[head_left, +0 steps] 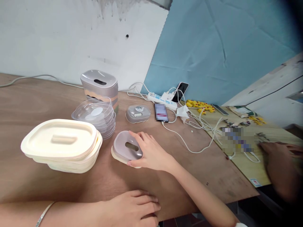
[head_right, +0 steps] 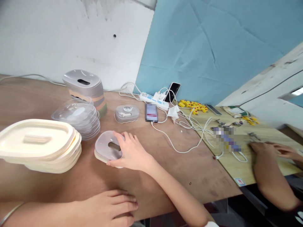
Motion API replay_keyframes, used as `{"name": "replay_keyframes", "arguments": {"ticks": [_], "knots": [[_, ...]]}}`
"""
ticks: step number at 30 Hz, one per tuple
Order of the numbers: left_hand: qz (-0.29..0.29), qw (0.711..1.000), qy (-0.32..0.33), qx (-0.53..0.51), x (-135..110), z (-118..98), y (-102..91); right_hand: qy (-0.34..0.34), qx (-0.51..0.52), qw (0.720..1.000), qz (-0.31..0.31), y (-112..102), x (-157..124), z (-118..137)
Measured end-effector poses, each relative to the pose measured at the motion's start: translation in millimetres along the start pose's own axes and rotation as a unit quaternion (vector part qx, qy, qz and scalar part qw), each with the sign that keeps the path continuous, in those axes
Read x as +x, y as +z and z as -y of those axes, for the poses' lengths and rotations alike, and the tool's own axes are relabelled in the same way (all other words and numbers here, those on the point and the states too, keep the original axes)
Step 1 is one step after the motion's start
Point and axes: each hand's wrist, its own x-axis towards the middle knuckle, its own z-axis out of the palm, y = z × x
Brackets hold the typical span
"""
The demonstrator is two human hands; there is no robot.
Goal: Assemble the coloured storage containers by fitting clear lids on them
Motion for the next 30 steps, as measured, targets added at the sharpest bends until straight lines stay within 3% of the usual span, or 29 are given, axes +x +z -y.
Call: {"name": "replay_keyframes", "arguments": {"ticks": [30], "knots": [[0.007, 1.0, -0.007, -0.004, 0, -1, -0.6, 0.015, 0.059, 0.997, 0.042, 1, -6, 13]]}}
